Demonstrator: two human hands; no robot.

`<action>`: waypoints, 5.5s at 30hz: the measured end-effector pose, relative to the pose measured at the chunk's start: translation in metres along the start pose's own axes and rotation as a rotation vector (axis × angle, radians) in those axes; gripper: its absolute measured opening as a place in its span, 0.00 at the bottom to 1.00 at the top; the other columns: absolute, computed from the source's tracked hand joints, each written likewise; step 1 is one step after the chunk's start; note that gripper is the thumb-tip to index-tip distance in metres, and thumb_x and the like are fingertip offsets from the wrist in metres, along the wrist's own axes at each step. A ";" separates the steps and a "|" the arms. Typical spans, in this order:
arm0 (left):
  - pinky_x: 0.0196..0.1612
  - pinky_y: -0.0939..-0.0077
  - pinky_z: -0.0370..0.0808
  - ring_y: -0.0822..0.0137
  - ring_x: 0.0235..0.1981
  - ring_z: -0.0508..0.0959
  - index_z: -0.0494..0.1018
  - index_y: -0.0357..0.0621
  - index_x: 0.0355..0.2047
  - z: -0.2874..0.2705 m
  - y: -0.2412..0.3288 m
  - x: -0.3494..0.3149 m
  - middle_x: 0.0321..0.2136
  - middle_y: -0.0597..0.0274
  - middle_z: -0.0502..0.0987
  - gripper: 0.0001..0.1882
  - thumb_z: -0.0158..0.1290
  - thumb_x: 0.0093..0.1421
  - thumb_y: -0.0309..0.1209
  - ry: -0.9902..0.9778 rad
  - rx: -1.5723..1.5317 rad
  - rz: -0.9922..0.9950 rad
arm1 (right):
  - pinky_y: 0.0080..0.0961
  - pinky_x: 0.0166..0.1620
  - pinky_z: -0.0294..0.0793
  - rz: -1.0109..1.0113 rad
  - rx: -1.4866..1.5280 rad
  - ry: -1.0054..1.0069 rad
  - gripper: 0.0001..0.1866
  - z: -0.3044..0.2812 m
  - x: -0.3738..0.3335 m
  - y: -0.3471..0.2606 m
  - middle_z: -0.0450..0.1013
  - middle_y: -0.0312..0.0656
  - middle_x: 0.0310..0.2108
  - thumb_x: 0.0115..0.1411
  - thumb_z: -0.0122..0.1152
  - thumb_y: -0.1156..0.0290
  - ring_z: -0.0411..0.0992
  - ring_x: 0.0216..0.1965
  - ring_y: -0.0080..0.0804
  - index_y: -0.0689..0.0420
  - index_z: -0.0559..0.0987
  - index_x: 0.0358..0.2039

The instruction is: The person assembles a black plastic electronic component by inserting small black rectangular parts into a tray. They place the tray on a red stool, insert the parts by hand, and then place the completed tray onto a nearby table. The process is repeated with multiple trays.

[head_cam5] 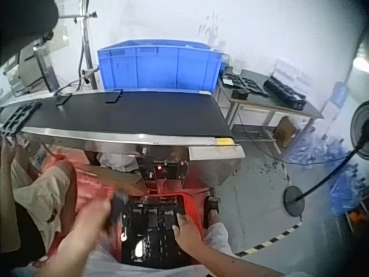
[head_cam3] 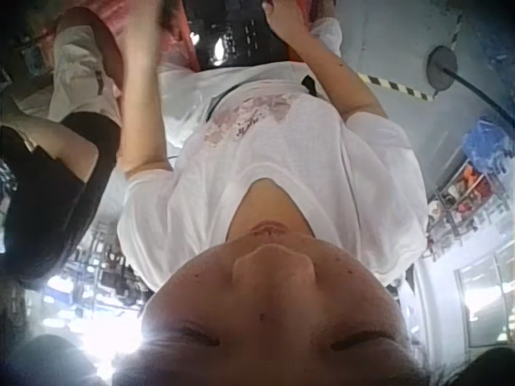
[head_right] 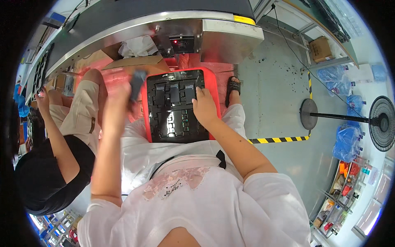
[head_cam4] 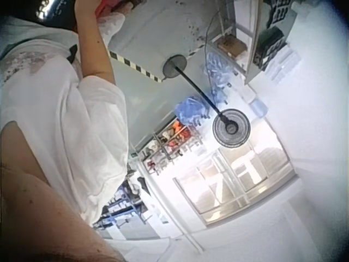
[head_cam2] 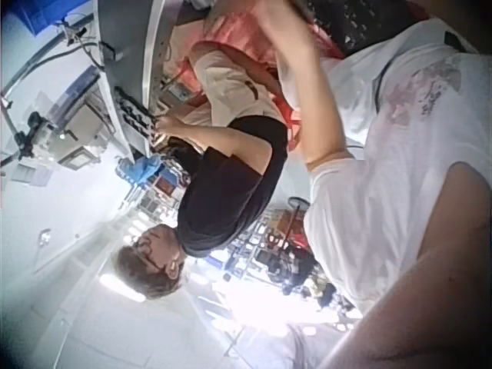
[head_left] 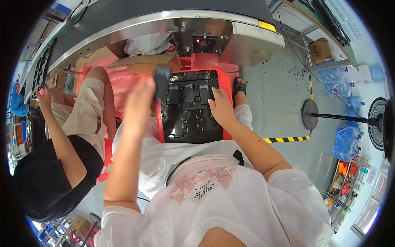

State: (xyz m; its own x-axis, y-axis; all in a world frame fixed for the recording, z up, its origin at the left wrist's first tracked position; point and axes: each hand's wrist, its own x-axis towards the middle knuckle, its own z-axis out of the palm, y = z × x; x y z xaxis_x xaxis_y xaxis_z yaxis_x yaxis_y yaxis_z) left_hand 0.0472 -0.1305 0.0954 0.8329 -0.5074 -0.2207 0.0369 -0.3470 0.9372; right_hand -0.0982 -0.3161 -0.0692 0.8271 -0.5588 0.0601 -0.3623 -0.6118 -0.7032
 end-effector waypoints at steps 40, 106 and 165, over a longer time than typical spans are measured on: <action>0.41 0.58 0.74 0.49 0.37 0.78 0.77 0.37 0.30 0.052 -0.123 -0.023 0.32 0.45 0.77 0.24 0.42 0.61 0.47 -0.465 1.074 -0.322 | 0.30 0.26 0.70 0.125 -0.232 0.214 0.20 -0.197 0.328 -0.127 0.74 0.47 0.22 0.43 0.69 0.61 0.71 0.20 0.36 0.67 0.77 0.25; 0.61 0.53 0.52 0.54 0.61 0.55 0.60 0.39 0.55 0.082 -0.159 -0.045 0.57 0.50 0.58 0.33 0.54 0.53 0.42 -0.362 0.934 0.744 | 0.31 0.50 0.66 -0.837 -0.289 0.317 0.21 -0.191 0.057 -0.144 0.70 0.42 0.44 0.48 0.64 0.67 0.67 0.47 0.39 0.56 0.75 0.44; 0.38 0.61 0.71 0.49 0.31 0.75 0.76 0.34 0.32 0.044 -0.173 -0.014 0.27 0.44 0.75 0.10 0.53 0.52 0.28 0.346 0.488 0.078 | 0.38 0.38 0.73 0.389 -0.361 -0.706 0.29 -0.054 0.011 0.005 0.75 0.55 0.29 0.46 0.61 0.47 0.75 0.33 0.48 0.66 0.78 0.29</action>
State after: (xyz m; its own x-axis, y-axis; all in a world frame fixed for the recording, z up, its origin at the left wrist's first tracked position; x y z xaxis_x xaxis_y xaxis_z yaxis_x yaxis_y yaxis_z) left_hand 0.0047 -0.0983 -0.0753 0.9572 -0.2887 0.0211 -0.2212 -0.6823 0.6968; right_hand -0.1137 -0.3556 -0.0341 0.6463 -0.3611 -0.6722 -0.6883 -0.6562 -0.3093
